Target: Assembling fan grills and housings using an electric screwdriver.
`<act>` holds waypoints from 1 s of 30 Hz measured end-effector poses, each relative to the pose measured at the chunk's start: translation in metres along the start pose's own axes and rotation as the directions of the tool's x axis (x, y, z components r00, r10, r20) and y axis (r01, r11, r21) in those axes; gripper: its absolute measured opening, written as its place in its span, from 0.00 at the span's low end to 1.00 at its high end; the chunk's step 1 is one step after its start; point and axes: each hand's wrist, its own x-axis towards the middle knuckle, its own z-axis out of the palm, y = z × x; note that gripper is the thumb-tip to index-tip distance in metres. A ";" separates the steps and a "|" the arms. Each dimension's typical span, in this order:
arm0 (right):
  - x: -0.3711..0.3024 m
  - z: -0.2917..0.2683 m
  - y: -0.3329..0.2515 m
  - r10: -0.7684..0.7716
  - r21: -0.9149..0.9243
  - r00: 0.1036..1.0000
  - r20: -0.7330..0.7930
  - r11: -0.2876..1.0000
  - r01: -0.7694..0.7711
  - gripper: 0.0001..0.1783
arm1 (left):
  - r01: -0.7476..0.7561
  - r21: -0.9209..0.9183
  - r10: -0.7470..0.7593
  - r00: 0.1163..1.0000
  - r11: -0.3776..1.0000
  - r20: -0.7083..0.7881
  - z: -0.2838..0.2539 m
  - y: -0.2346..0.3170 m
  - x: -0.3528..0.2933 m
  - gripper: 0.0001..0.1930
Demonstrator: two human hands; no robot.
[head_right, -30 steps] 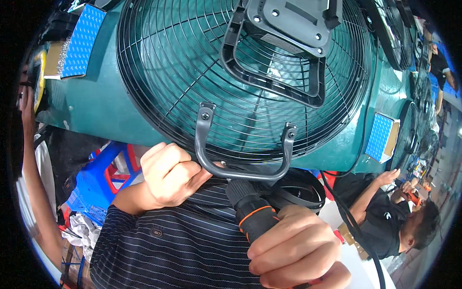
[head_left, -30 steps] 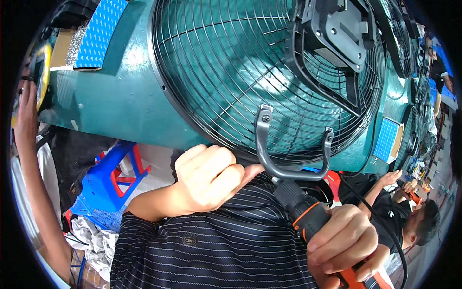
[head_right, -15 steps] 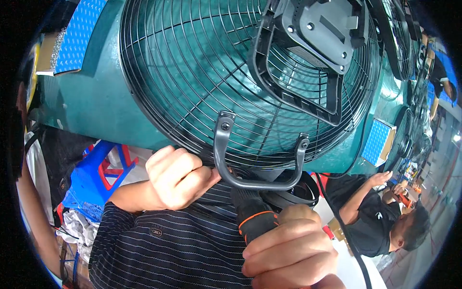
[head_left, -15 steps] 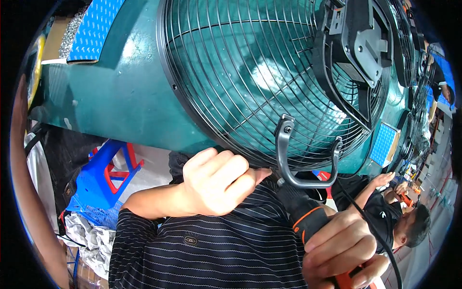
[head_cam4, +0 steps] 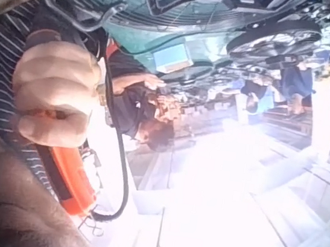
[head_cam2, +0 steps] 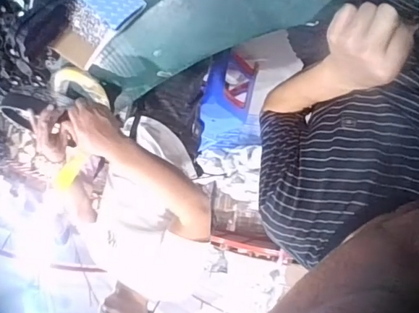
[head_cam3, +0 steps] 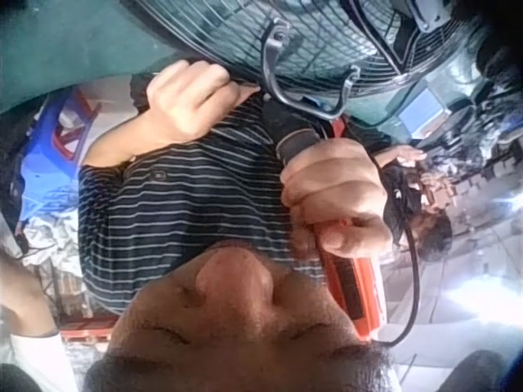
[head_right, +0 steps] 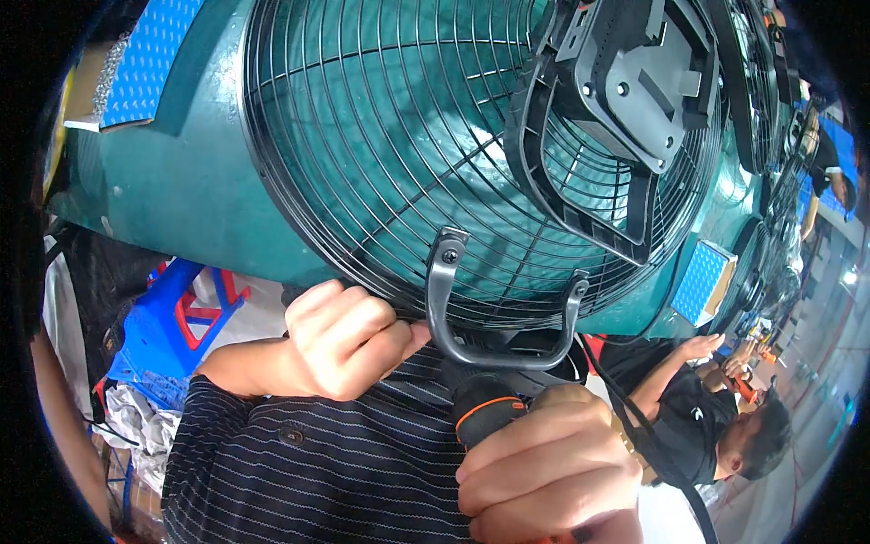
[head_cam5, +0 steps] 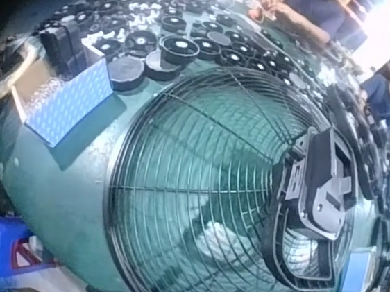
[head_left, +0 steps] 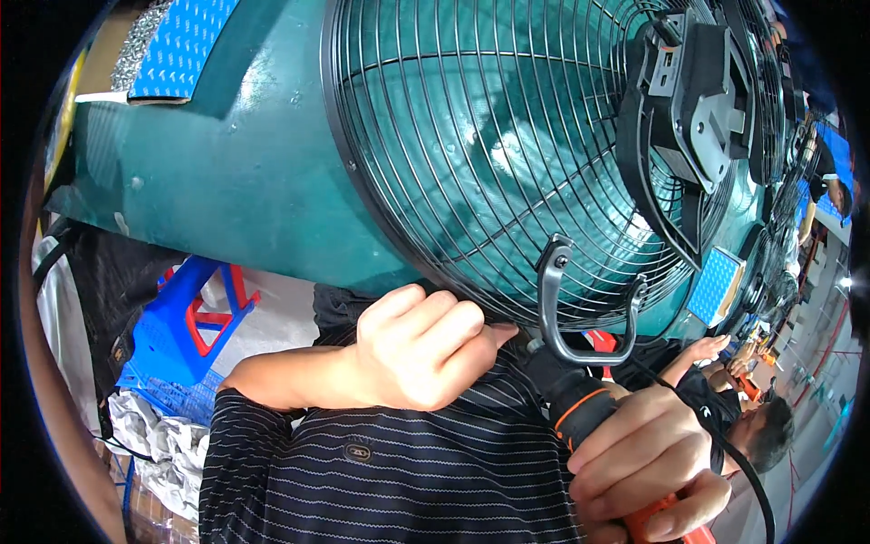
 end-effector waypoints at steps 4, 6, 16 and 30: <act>0.009 -0.007 0.004 -0.055 0.093 0.980 0.190 0.995 0.038 0.23 | 0.002 0.013 -0.001 1.000 1.000 -0.011 0.001 0.001 -0.001 0.13; 0.011 -0.013 0.005 0.025 0.139 0.984 0.176 0.989 -0.050 0.25 | 0.008 0.029 -0.008 1.000 1.000 -0.001 0.000 0.003 0.002 0.16; -0.022 -0.091 0.017 0.089 0.765 0.993 -0.079 0.643 0.003 0.21 | 0.271 0.576 -0.116 0.949 0.771 -0.292 -0.155 -0.046 0.065 0.14; -0.038 -0.140 0.043 0.143 0.879 0.946 0.290 0.352 -0.323 0.17 | 0.216 0.908 -0.783 0.600 0.359 0.167 -0.218 -0.111 0.151 0.17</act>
